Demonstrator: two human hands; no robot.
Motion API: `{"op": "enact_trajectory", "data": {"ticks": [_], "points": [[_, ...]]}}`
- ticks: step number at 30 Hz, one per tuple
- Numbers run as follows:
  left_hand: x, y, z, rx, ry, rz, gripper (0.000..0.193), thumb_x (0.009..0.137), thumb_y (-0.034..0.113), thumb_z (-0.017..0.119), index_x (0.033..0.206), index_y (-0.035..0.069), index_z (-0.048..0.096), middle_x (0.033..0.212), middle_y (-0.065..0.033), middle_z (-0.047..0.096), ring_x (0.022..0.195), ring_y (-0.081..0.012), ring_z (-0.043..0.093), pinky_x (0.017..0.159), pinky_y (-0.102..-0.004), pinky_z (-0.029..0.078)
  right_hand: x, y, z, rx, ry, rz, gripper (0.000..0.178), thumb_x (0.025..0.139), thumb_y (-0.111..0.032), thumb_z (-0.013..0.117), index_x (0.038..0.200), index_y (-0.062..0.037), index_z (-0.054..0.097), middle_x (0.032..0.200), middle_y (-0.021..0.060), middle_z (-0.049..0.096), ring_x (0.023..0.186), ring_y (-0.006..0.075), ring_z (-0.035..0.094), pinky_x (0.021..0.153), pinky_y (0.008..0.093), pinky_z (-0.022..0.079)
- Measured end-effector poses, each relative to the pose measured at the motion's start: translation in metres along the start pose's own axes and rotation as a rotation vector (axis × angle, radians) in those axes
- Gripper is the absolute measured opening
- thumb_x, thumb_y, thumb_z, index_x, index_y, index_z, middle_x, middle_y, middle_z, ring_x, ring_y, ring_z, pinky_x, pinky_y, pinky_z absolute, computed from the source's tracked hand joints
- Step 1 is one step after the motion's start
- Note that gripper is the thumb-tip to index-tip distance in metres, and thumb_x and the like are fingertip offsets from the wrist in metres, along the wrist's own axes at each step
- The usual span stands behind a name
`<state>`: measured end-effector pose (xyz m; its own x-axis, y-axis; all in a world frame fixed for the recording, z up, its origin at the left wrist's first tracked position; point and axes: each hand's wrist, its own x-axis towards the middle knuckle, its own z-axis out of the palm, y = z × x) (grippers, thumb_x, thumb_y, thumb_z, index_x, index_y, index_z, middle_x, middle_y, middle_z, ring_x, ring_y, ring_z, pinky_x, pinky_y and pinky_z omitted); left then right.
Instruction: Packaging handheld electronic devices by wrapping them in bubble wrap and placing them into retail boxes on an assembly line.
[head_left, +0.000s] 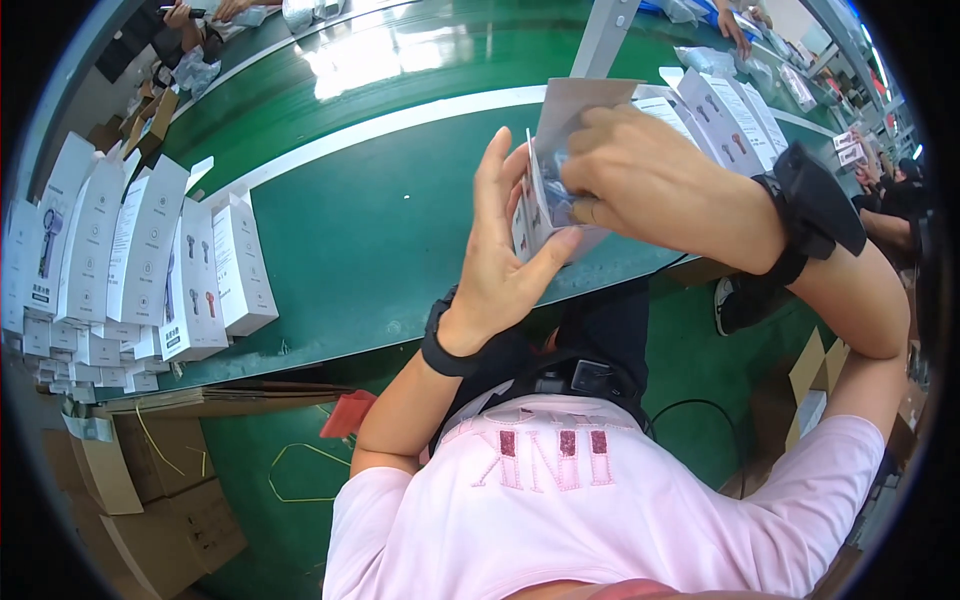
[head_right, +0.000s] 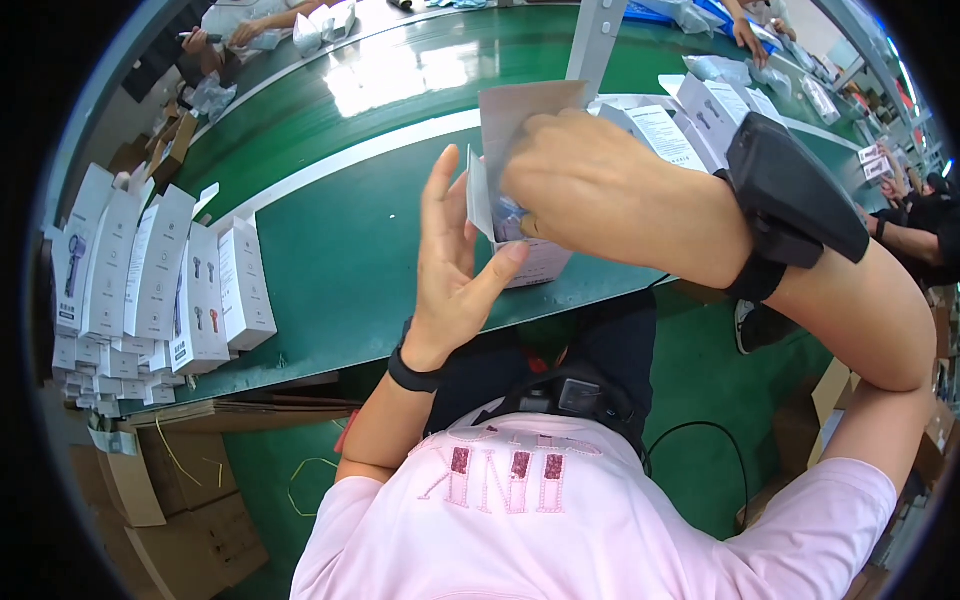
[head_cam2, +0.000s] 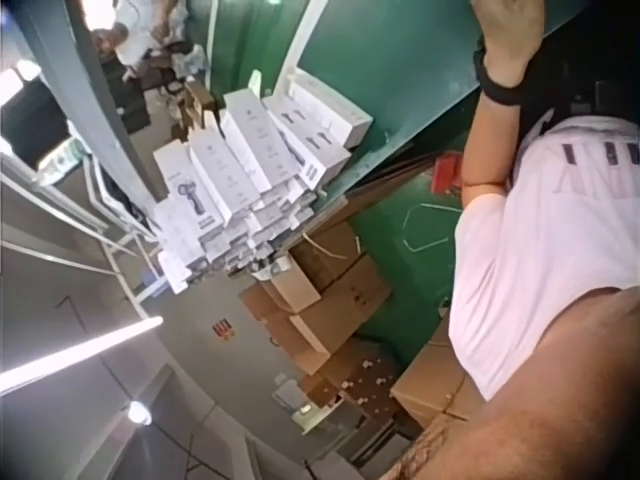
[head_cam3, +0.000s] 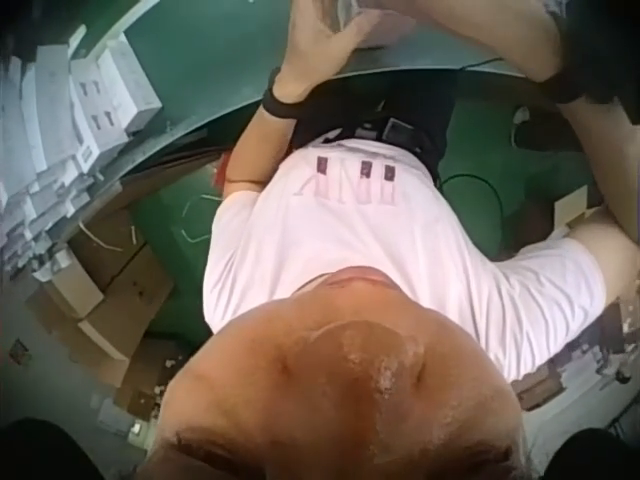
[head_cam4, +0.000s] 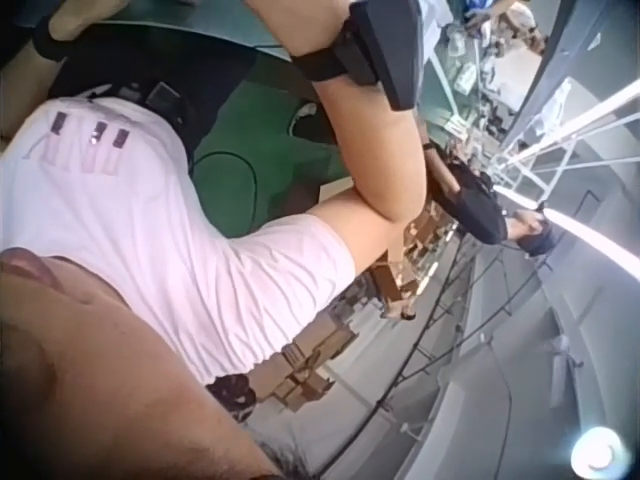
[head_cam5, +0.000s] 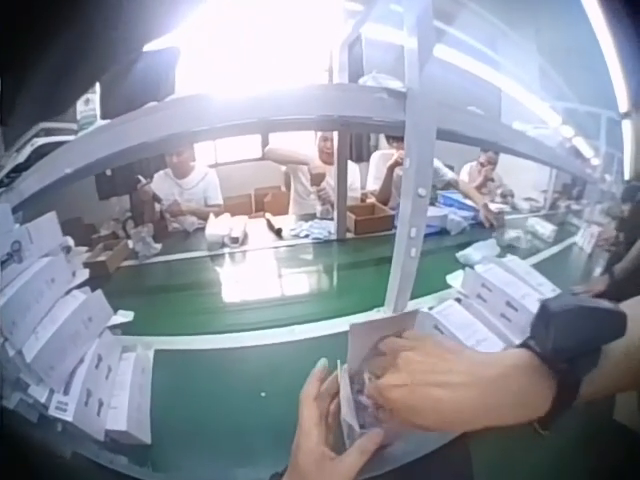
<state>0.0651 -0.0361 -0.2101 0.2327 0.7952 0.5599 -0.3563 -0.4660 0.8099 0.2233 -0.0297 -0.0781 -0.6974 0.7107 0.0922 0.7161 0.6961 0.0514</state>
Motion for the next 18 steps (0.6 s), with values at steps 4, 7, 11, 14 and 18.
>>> {"op": "enact_trajectory", "data": {"ticks": [4,7,11,14,18], "points": [[0.0,-0.006,-0.01,0.113,-0.012,0.008,0.087,0.075,0.01,0.081,0.145,0.002,0.029,0.146,-0.0188,0.037,0.128,-0.027,0.047,0.109,-0.0409,0.037,-0.008,0.012,0.006,-0.074,-0.003,-0.195,0.012,0.075,-0.014,0.068,0.076,-0.002,0.067,0.082,0.0096,0.058,0.096,0.0268,0.053,0.082,0.0393,0.043],[0.003,-0.002,-0.015,0.25,-0.096,0.065,0.078,0.073,0.014,0.083,0.139,0.008,0.044,0.14,-0.02,0.048,0.123,-0.0295,0.053,0.106,-0.0401,0.041,-0.016,0.013,-0.006,0.055,-0.109,-0.098,0.012,0.072,-0.013,0.071,0.074,-0.0012,0.067,0.085,0.0091,0.058,0.093,0.0288,0.054,0.081,0.0406,0.044],[0.01,0.007,-0.017,0.468,-0.139,0.208,0.06,0.071,0.016,0.083,0.127,0.011,0.059,0.131,-0.0202,0.056,0.116,-0.0323,0.058,0.101,-0.0387,0.045,-0.019,0.01,0.019,0.014,-0.027,0.221,0.025,0.068,-0.011,0.074,0.09,-0.0014,0.068,0.093,0.0104,0.057,0.099,0.0308,0.054,0.086,0.0405,0.044],[0.01,0.01,-0.022,0.477,-0.1,0.128,0.048,0.073,0.017,0.081,0.118,0.009,0.065,0.133,-0.0234,0.052,0.116,-0.0362,0.057,0.098,-0.0403,0.047,-0.026,0.012,0.036,0.147,0.605,0.112,0.06,0.067,-0.011,0.077,0.123,-0.0032,0.059,0.116,0.0138,0.057,0.111,0.0303,0.055,0.094,0.0381,0.043],[0.011,0.02,-0.018,0.539,-0.214,0.118,0.044,0.076,0.014,0.077,0.119,0.011,0.065,0.135,-0.0249,0.046,0.113,-0.0379,0.059,0.094,-0.0417,0.049,-0.047,0.023,0.062,1.049,0.602,0.403,0.084,0.083,-0.012,0.073,0.151,-0.0043,0.025,0.15,0.0139,0.036,0.133,0.0274,0.041,0.108,0.0401,0.035]]}}
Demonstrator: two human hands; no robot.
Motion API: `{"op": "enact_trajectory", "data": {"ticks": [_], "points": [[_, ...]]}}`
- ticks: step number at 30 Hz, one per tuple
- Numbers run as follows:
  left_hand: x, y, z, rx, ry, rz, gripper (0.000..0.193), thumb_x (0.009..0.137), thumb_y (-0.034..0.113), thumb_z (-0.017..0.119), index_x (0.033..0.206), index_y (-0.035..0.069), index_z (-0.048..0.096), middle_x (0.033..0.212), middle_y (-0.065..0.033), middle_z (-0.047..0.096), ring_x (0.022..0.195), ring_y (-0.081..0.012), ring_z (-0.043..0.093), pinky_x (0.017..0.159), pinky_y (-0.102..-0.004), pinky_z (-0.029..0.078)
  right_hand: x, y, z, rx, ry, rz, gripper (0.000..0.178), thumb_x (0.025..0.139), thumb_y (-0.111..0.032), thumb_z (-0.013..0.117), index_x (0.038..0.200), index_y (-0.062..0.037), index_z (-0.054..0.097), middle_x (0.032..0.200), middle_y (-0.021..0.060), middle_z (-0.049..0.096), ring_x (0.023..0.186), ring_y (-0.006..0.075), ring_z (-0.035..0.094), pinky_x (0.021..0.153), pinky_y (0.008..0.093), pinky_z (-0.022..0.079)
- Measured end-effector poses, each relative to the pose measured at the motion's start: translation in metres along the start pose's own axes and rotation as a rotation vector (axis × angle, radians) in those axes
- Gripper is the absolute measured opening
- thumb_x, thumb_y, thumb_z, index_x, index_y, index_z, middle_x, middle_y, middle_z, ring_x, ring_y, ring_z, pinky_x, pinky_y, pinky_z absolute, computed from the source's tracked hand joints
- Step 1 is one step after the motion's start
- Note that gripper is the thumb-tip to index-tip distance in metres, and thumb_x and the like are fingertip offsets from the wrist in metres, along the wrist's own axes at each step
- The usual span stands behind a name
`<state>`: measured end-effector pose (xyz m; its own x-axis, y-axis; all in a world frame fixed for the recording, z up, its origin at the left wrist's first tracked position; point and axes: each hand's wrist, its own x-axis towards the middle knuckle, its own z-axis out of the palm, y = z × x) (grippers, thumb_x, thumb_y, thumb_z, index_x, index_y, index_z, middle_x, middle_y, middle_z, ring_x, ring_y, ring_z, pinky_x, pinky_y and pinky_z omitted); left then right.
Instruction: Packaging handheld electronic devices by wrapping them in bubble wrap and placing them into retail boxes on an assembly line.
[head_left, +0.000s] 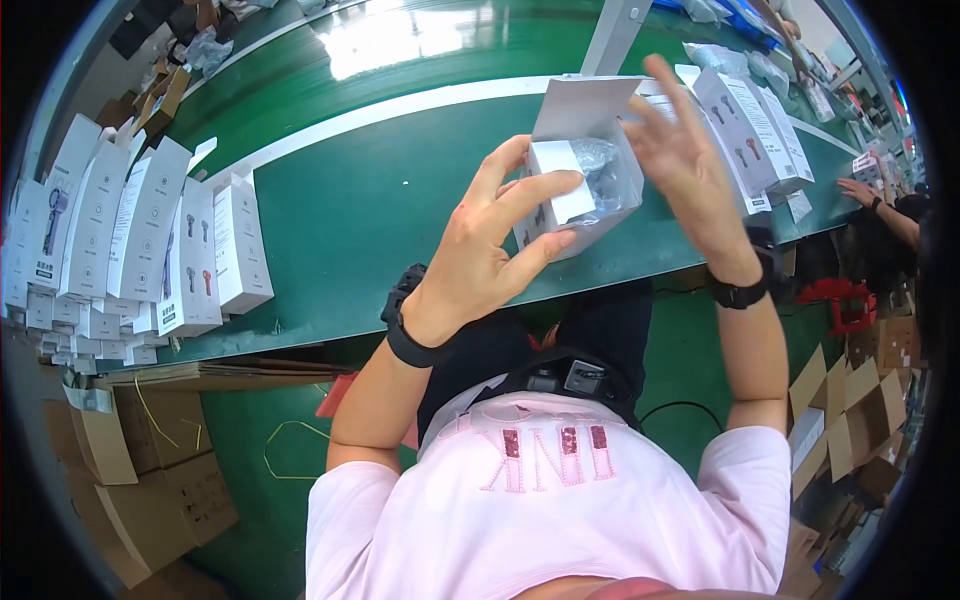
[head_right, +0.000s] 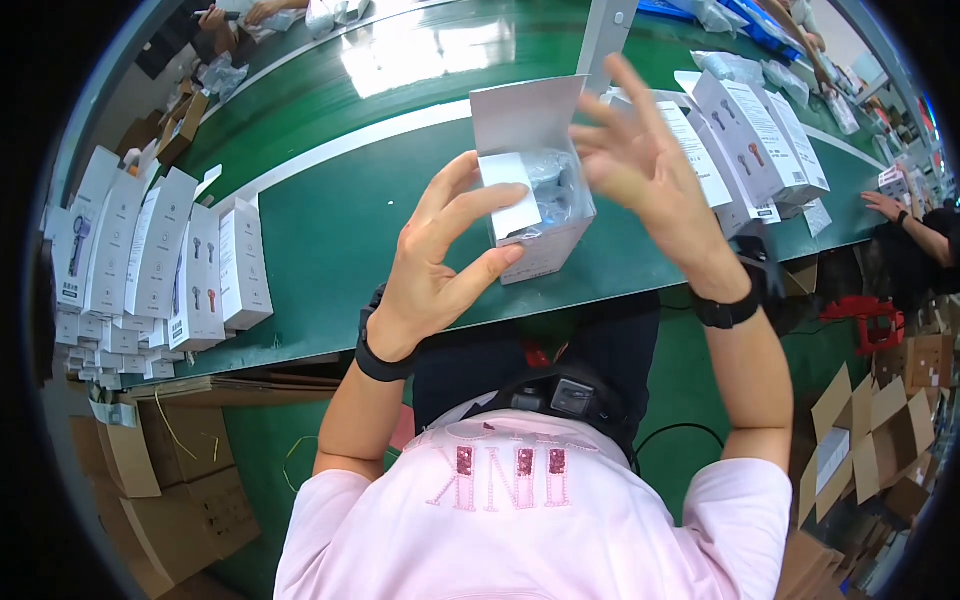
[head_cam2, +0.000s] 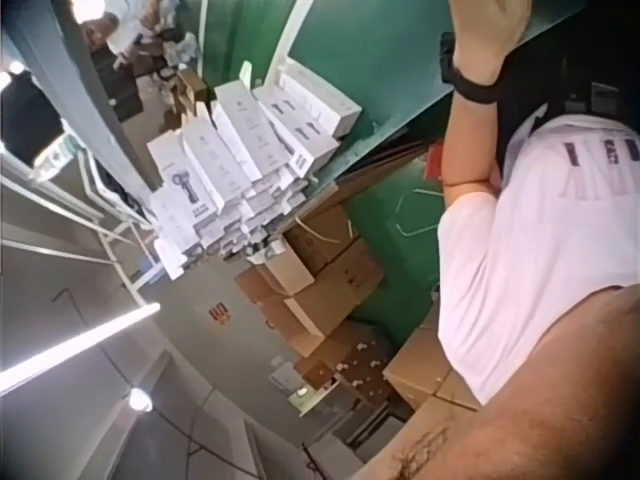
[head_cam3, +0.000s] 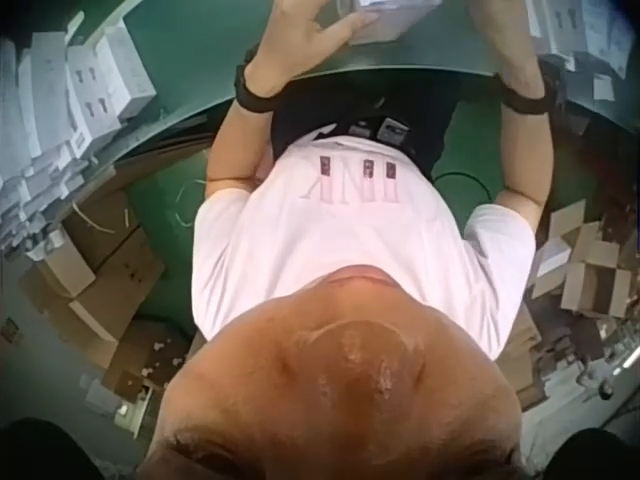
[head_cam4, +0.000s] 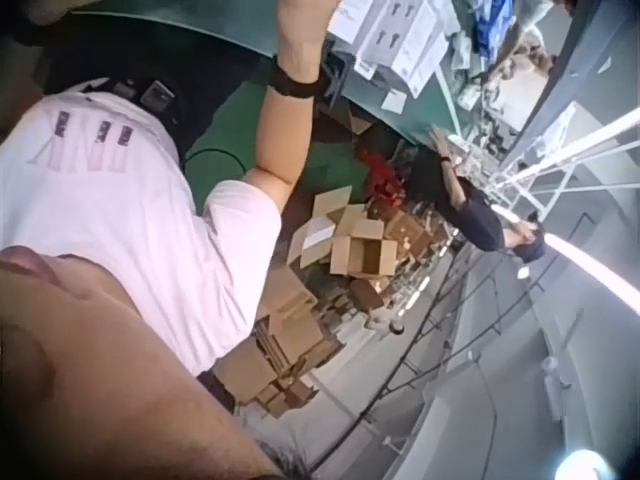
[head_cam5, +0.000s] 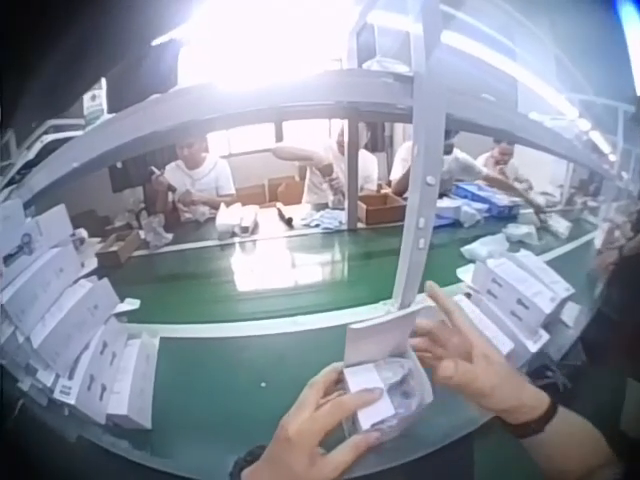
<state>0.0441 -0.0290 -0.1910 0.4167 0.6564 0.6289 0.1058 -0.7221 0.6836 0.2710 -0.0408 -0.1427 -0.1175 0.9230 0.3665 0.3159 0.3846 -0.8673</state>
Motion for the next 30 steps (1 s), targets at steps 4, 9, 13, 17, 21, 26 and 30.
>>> {"op": "enact_trajectory", "data": {"ticks": [4,9,13,17,21,26,30], "points": [[0.003,0.001,-0.003,-0.005,-0.029,-0.051,0.042,0.078,0.011,0.074,0.119,0.012,0.065,0.134,-0.023,0.045,0.119,-0.0374,0.055,0.095,-0.042,0.048,-0.001,0.019,0.014,0.76,-0.068,0.161,0.073,0.093,-0.014,0.062,0.152,-0.0044,0.02,0.144,0.0154,0.043,0.129,0.0244,0.046,0.107,0.0383,0.035],[-0.002,-0.009,0.002,-0.079,-0.01,-0.048,0.05,0.079,0.01,0.074,0.126,0.009,0.057,0.137,-0.0192,0.044,0.129,-0.0334,0.046,0.102,-0.0429,0.042,0.016,0.01,0.007,0.228,-0.199,-0.091,0.065,0.088,-0.012,0.067,0.145,-0.002,0.037,0.138,0.0116,0.049,0.121,0.0215,0.05,0.105,0.0375,0.037],[-0.001,-0.009,0.008,-0.398,0.06,-0.205,0.066,0.079,0.007,0.074,0.135,0.006,0.041,0.14,-0.0134,0.043,0.135,-0.0264,0.041,0.109,-0.0439,0.035,0.018,0.008,-0.009,0.215,-0.291,-0.174,0.048,0.086,-0.017,0.069,0.13,-0.0026,0.058,0.136,0.0145,0.053,0.124,0.0221,0.051,0.106,0.0374,0.037],[0.0,-0.012,0.007,-0.471,0.038,-0.233,0.073,0.078,0.006,0.076,0.137,0.008,0.034,0.141,-0.011,0.042,0.136,-0.0243,0.039,0.111,-0.0449,0.033,0.003,0.002,-0.005,0.002,-0.276,-0.229,0.038,0.089,-0.016,0.062,0.124,-0.0023,0.063,0.14,0.0185,0.05,0.127,0.0263,0.048,0.107,0.04,0.035],[0.0,-0.013,0.008,-0.509,0.043,-0.254,0.074,0.078,0.007,0.077,0.137,0.008,0.033,0.142,-0.01,0.041,0.136,-0.0243,0.039,0.111,-0.0454,0.033,-0.001,0.001,-0.004,-0.171,-0.31,-0.343,0.043,0.086,-0.012,0.06,0.128,-0.0016,0.059,0.14,0.0188,0.05,0.129,0.0271,0.047,0.108,0.0404,0.034],[-0.002,-0.017,0.01,-0.493,0.064,-0.195,0.074,0.076,0.008,0.079,0.138,0.008,0.039,0.139,-0.011,0.045,0.134,-0.0249,0.042,0.108,-0.0437,0.037,0.004,0.004,0.003,0.145,-0.178,-0.157,0.06,0.085,-0.017,0.068,0.138,-0.0003,0.048,0.135,0.0173,0.053,0.123,0.0249,0.052,0.105,0.0389,0.038],[0.011,-0.01,-0.003,-0.111,-0.005,-0.015,0.06,0.073,0.014,0.081,0.127,0.006,0.057,0.131,-0.0156,0.051,0.121,-0.0285,0.053,0.098,-0.0392,0.045,0.013,0.009,0.001,0.398,-0.146,-0.083,0.069,0.082,-0.008,0.073,0.143,-0.0017,0.041,0.13,0.0161,0.056,0.117,0.0217,0.055,0.102,0.0353,0.042]]}}
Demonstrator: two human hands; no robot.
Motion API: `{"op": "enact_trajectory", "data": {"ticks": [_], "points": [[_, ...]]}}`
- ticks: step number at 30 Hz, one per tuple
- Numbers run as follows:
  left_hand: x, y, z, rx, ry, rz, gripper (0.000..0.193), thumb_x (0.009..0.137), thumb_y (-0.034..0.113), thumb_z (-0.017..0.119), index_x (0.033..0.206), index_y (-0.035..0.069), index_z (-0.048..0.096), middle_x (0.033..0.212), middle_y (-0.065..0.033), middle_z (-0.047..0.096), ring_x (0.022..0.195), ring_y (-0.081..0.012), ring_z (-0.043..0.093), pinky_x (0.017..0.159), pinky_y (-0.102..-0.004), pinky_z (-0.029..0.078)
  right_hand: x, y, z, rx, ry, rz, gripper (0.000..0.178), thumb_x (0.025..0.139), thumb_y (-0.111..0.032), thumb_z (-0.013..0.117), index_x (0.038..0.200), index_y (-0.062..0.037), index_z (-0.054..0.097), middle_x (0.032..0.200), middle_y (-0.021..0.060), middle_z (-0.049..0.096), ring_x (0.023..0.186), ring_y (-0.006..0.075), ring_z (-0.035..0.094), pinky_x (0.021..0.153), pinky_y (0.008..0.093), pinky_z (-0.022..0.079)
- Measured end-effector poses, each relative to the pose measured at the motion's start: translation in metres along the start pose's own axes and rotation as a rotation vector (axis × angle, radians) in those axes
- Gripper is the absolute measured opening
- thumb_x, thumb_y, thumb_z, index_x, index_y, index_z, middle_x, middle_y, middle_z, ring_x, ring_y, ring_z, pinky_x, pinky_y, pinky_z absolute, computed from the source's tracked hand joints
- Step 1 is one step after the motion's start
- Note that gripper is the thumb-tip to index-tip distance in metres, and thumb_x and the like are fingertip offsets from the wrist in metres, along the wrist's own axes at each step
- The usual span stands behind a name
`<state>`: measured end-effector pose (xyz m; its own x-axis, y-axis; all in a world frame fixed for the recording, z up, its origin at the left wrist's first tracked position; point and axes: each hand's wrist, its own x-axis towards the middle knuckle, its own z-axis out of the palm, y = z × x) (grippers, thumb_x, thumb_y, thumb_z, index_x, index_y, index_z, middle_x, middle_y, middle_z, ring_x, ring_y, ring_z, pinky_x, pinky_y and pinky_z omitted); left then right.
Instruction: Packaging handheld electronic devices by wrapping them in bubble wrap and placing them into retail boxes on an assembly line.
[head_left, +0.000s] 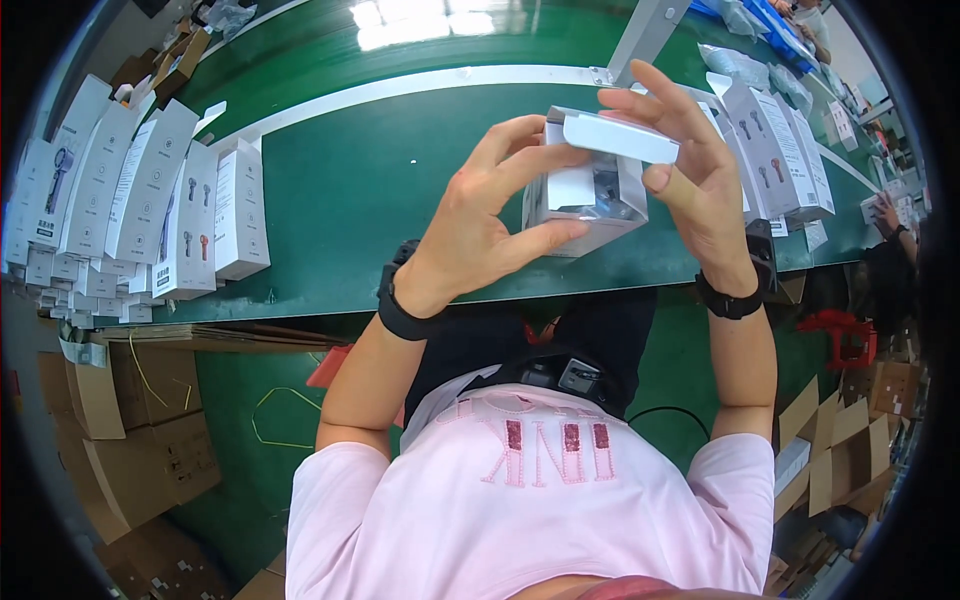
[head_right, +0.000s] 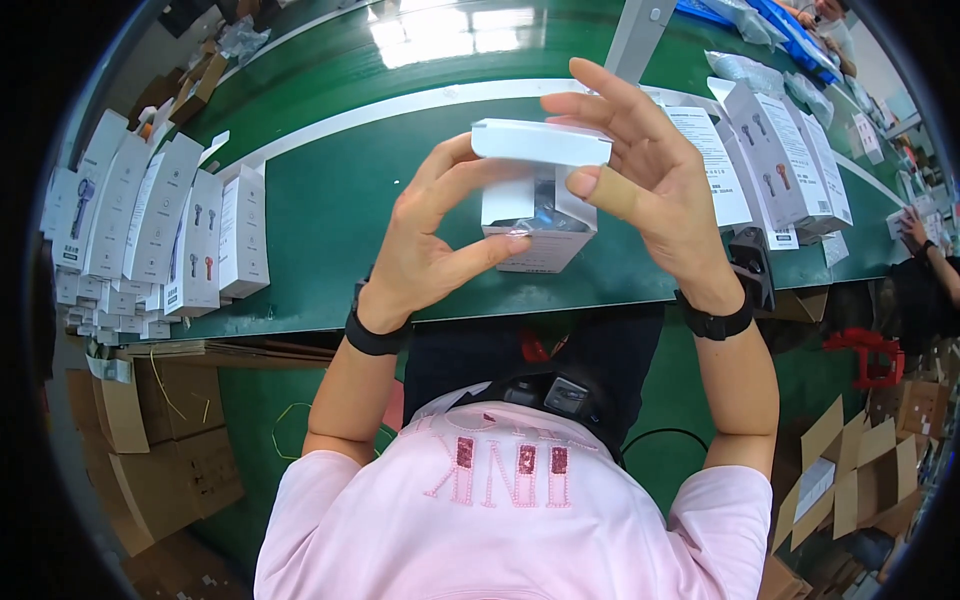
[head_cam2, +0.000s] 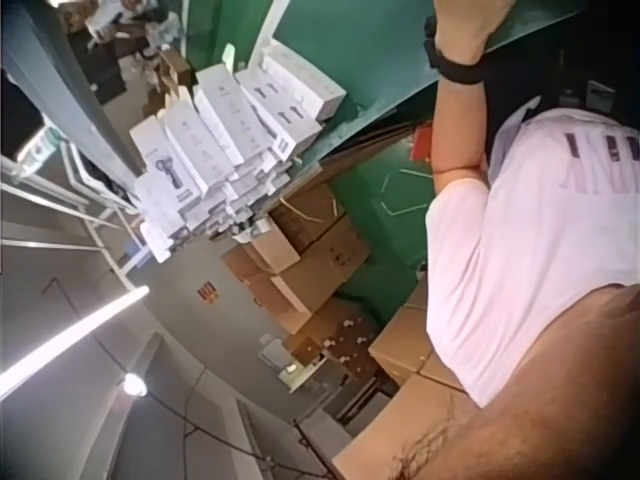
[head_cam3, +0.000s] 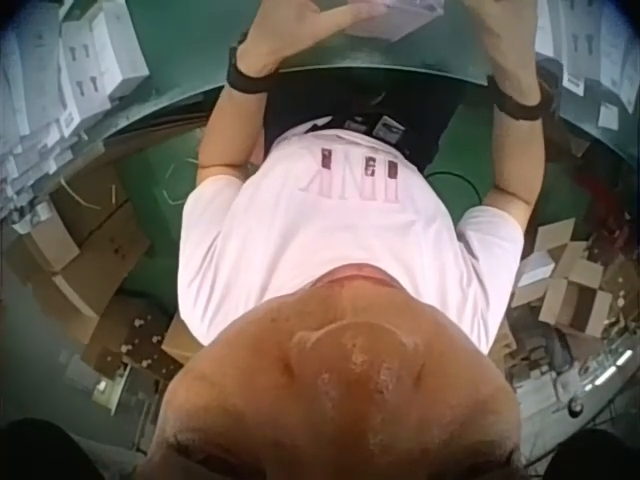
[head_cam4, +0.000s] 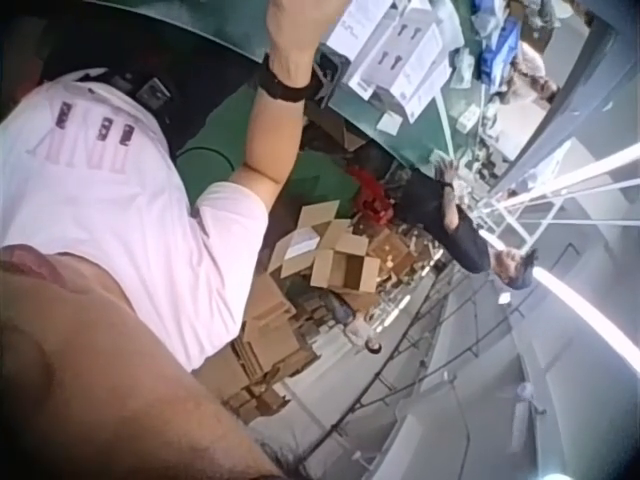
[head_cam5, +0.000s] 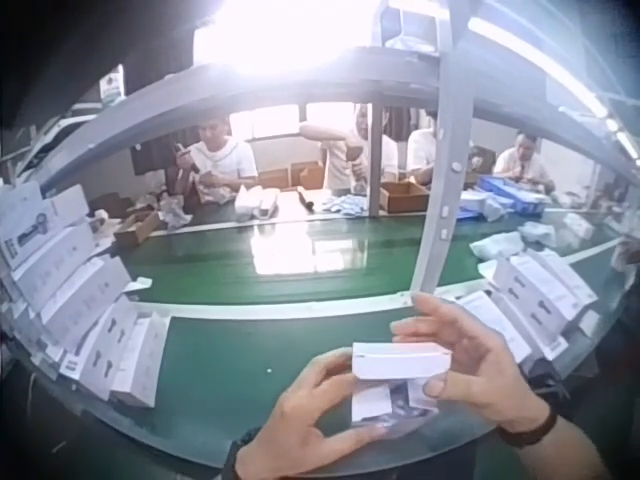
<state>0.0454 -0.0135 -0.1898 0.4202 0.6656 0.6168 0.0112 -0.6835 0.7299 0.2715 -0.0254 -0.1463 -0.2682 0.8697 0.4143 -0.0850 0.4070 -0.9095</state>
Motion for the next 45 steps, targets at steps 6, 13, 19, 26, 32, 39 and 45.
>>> {"op": "enact_trajectory", "data": {"ticks": [6,13,19,26,32,39,45], "points": [[0.003,0.0,0.004,0.146,-0.007,0.022,0.051,0.071,0.018,0.081,0.116,0.001,0.064,0.126,-0.0179,0.053,0.112,-0.0317,0.058,0.093,-0.0383,0.048,-0.006,0.009,-0.006,-0.203,-0.049,0.022,0.054,0.08,-0.006,0.073,0.13,-0.0025,0.056,0.125,0.0116,0.06,0.116,0.0223,0.056,0.101,0.0348,0.042],[-0.007,-0.01,0.017,-0.196,0.183,-0.162,0.076,0.067,0.019,0.087,0.13,0.007,0.047,0.127,-0.0118,0.053,0.119,-0.0256,0.055,0.098,-0.041,0.048,-0.003,-0.012,0.0,-0.717,-0.192,-0.338,0.035,0.081,-0.012,0.072,0.116,-0.0112,0.07,0.123,0.0128,0.06,0.114,0.0293,0.056,0.096,0.0379,0.045],[-0.004,-0.007,0.015,-0.178,0.148,-0.193,0.084,0.065,0.019,0.088,0.135,0.008,0.043,0.13,-0.009,0.053,0.12,-0.0244,0.054,0.1,-0.0419,0.047,-0.011,-0.006,0.0,-0.775,-0.232,-0.319,0.035,0.086,-0.013,0.065,0.12,-0.0128,0.068,0.129,0.017,0.056,0.121,0.0347,0.049,0.101,0.0436,0.039],[-0.006,-0.006,0.014,-0.155,0.126,-0.189,0.084,0.066,0.019,0.087,0.138,0.009,0.044,0.132,-0.0086,0.053,0.121,-0.0238,0.054,0.1,-0.0425,0.047,-0.012,-0.01,0.001,-0.873,-0.279,-0.37,0.034,0.086,-0.01,0.062,0.119,-0.0126,0.069,0.13,0.0167,0.056,0.121,0.0358,0.049,0.102,0.0442,0.039],[-0.006,-0.007,0.012,-0.199,0.105,-0.167,0.069,0.068,0.015,0.085,0.131,0.013,0.057,0.13,-0.0101,0.057,0.122,-0.0263,0.054,0.1,-0.0415,0.047,-0.013,-0.011,0.001,-0.875,-0.322,-0.373,0.033,0.086,-0.011,0.062,0.118,-0.0113,0.069,0.131,0.0161,0.055,0.123,0.0368,0.048,0.102,0.0456,0.039],[-0.007,-0.014,0.004,-0.108,0.016,-0.073,0.064,0.069,0.002,0.083,0.128,0.011,0.06,0.141,-0.0118,0.046,0.129,-0.0244,0.048,0.103,-0.0426,0.045,-0.015,-0.007,0.002,-1.067,-0.383,-0.428,0.042,0.084,-0.016,0.067,0.126,-0.014,0.063,0.139,0.0169,0.049,0.131,0.0403,0.042,0.105,0.049,0.038],[-0.001,-0.007,0.016,-0.047,0.103,-0.074,0.052,0.069,0.01,0.083,0.117,0.006,0.065,0.132,-0.0214,0.055,0.119,-0.0332,0.057,0.1,-0.0391,0.045,-0.035,-0.01,0.012,-0.874,-0.146,-0.283,0.077,0.074,-0.03,0.078,0.143,-0.017,0.046,0.152,0.0262,0.027,0.138,0.0469,0.028,0.111,0.0513,0.028]]}}
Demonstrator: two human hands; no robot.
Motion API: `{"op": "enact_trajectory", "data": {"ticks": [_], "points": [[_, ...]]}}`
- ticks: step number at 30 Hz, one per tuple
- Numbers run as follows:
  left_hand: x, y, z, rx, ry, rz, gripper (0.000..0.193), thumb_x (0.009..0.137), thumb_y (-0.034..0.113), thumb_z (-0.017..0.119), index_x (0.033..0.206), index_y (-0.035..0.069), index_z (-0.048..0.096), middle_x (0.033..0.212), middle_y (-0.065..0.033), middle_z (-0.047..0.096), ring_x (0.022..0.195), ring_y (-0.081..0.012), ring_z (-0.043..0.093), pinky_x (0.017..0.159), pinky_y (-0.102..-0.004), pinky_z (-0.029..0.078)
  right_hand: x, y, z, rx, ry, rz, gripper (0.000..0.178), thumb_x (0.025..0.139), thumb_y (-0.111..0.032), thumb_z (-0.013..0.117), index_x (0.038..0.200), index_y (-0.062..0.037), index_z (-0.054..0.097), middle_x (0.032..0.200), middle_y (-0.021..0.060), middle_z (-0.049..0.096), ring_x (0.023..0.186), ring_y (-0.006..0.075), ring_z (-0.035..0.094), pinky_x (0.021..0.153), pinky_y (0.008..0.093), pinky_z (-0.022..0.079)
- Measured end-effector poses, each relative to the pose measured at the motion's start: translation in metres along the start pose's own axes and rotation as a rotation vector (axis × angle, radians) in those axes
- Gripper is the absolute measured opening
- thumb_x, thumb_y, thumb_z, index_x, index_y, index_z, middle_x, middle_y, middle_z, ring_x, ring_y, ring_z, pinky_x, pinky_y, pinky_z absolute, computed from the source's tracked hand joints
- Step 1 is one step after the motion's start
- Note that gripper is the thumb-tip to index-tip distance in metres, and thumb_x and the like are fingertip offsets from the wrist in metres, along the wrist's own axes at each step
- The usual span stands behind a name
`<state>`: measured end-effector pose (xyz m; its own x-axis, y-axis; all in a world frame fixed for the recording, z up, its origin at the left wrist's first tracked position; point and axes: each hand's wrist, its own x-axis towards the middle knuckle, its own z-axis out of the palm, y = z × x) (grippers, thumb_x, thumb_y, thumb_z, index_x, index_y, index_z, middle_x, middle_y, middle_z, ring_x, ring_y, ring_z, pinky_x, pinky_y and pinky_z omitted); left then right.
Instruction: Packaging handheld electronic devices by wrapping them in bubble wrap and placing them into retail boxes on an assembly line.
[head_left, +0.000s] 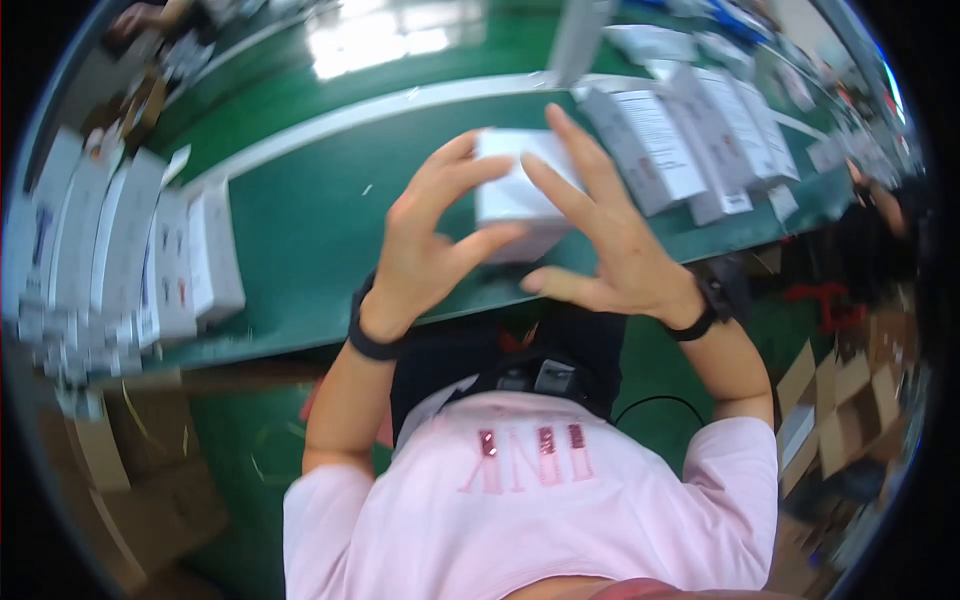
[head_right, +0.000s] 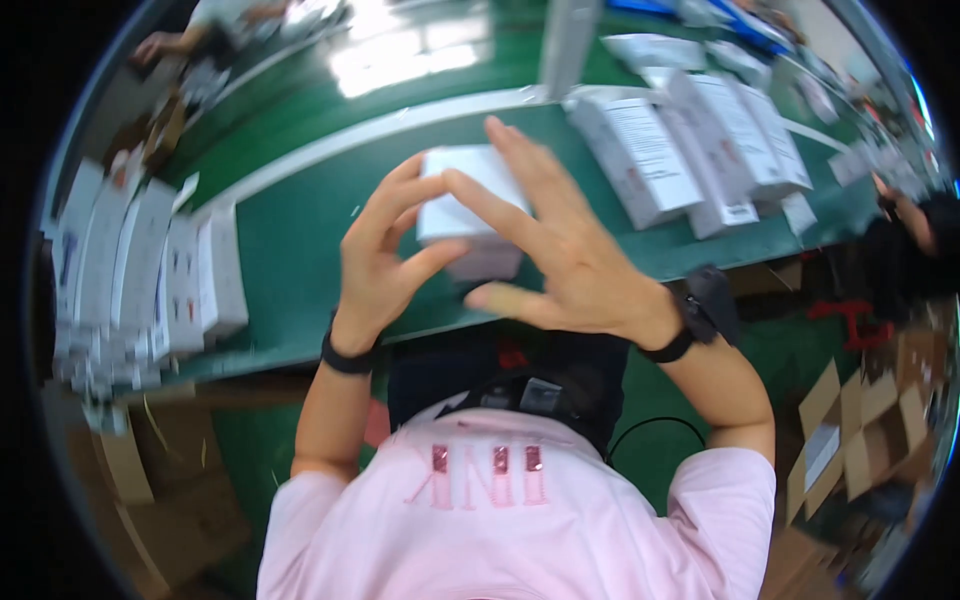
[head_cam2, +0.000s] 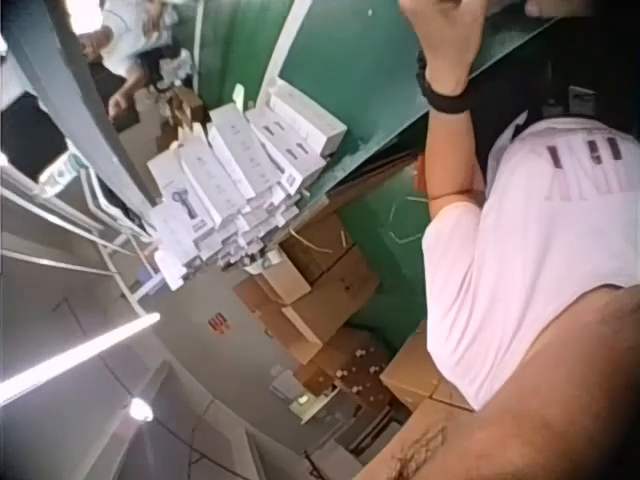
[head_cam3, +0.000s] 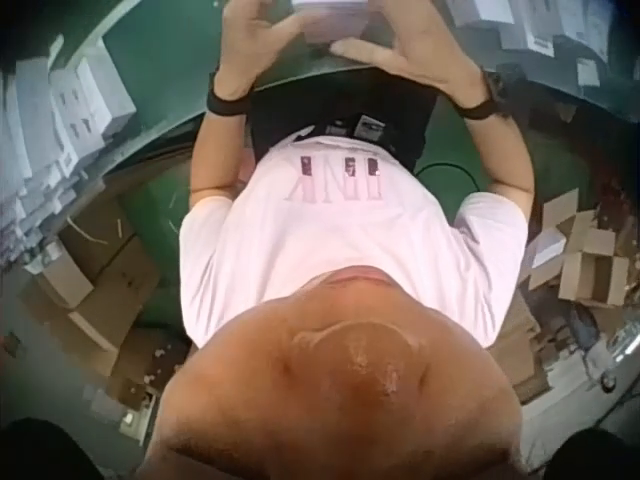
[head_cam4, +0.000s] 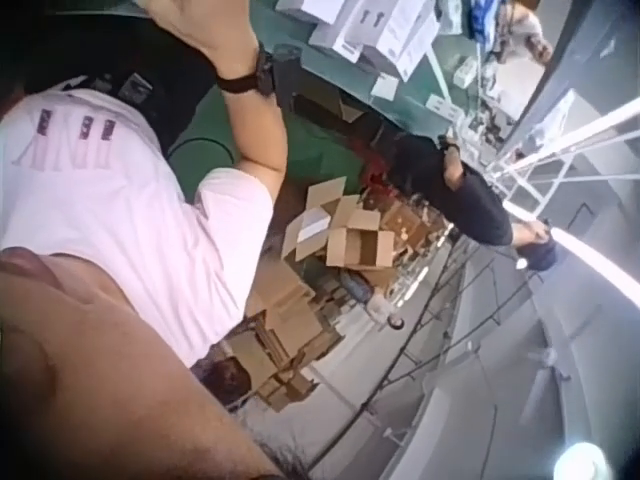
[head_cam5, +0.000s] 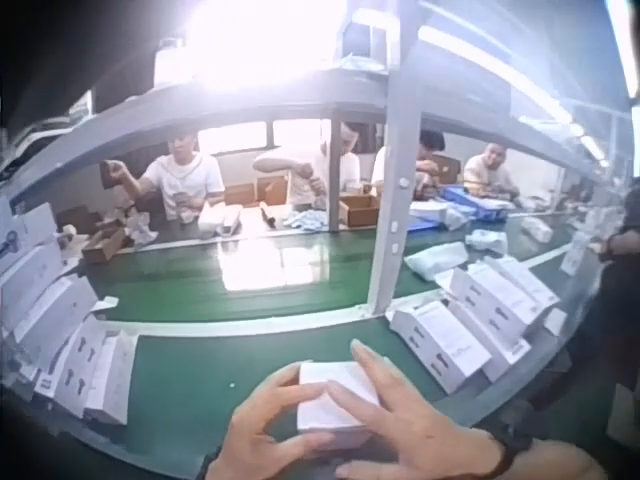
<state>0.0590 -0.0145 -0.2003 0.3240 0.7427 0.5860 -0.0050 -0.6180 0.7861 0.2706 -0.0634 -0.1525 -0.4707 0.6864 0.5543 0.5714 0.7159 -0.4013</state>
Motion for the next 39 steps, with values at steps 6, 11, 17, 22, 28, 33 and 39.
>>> {"op": "enact_trajectory", "data": {"ticks": [6,11,17,22,28,33,39], "points": [[-0.018,0.048,0.023,-0.296,-0.013,-0.109,0.079,0.076,0.013,0.081,0.142,-0.001,0.041,0.151,-0.0241,0.033,0.137,-0.0363,0.038,0.109,-0.0467,0.036,-0.001,-0.019,-0.043,0.105,0.021,0.118,0.074,0.067,-0.021,0.086,0.133,-0.0079,0.055,0.126,0.0192,0.056,0.114,0.0344,0.055,0.094,0.0375,0.046],[-0.008,0.091,-0.011,0.021,-0.132,0.009,0.089,0.066,0.037,0.087,0.138,0.0,0.049,0.146,-0.024,0.042,0.135,-0.0407,0.04,0.109,-0.049,0.033,-0.044,-0.002,-0.205,-0.308,0.86,0.447,0.05,0.081,-0.024,0.075,0.124,-0.0025,0.063,0.11,0.0077,0.066,0.09,0.0125,0.062,0.08,0.0252,0.05],[0.003,0.108,-0.047,-0.112,-0.354,-0.313,0.051,0.069,0.017,0.081,0.114,-0.001,0.066,0.122,-0.0219,0.062,0.119,-0.0344,0.056,0.103,-0.0423,0.04,-0.176,0.27,-0.341,-1.097,0.611,0.794,0.072,0.075,-0.05,0.074,0.128,-0.0038,0.059,0.12,0.0215,0.064,0.112,0.0386,0.06,0.097,0.0405,0.045],[0.094,0.1,-0.02,-0.162,-0.315,-0.394,0.073,0.089,0.033,0.066,0.144,-0.002,0.033,0.127,-0.0208,0.058,0.117,-0.0301,0.058,0.102,-0.0401,0.042,-0.233,0.35,-0.324,-0.899,0.488,1.065,0.085,0.073,-0.058,0.071,0.134,-0.0014,0.053,0.126,0.0298,0.056,0.118,0.045,0.054,0.1,0.0451,0.041],[0.271,-0.109,0.017,-0.415,0.04,-0.779,0.048,0.093,0.026,0.059,0.132,0.001,0.048,0.124,-0.0163,0.051,0.105,-0.0297,0.055,0.091,-0.0426,0.048,-0.205,0.34,-0.361,-1.032,0.298,0.972,0.092,0.072,-0.056,0.075,0.134,0.0061,0.048,0.126,0.0315,0.056,0.119,0.0453,0.053,0.099,0.045,0.043],[0.356,-0.272,0.042,0.025,-0.284,-0.618,0.073,0.08,0.035,0.076,0.142,0.01,0.045,0.128,-0.0176,0.055,0.113,-0.03,0.055,0.091,-0.0405,0.047,-0.133,0.239,-0.311,-0.838,0.389,0.637,0.071,0.086,-0.023,0.07,0.141,0.0071,0.037,0.14,0.0241,0.046,0.131,0.0325,0.043,0.108,0.0377,0.033],[0.341,-0.208,0.149,0.5,-0.773,-0.194,0.107,0.066,0.063,0.077,0.151,0.019,0.03,0.151,-0.0149,0.036,0.14,-0.0315,0.035,0.112,-0.0425,0.033,-0.132,0.087,-0.23,-0.676,0.723,0.717,0.064,0.092,-0.014,0.061,0.146,0.0025,0.031,0.144,0.0202,0.042,0.13,0.0323,0.046,0.109,0.0424,0.033]]}}
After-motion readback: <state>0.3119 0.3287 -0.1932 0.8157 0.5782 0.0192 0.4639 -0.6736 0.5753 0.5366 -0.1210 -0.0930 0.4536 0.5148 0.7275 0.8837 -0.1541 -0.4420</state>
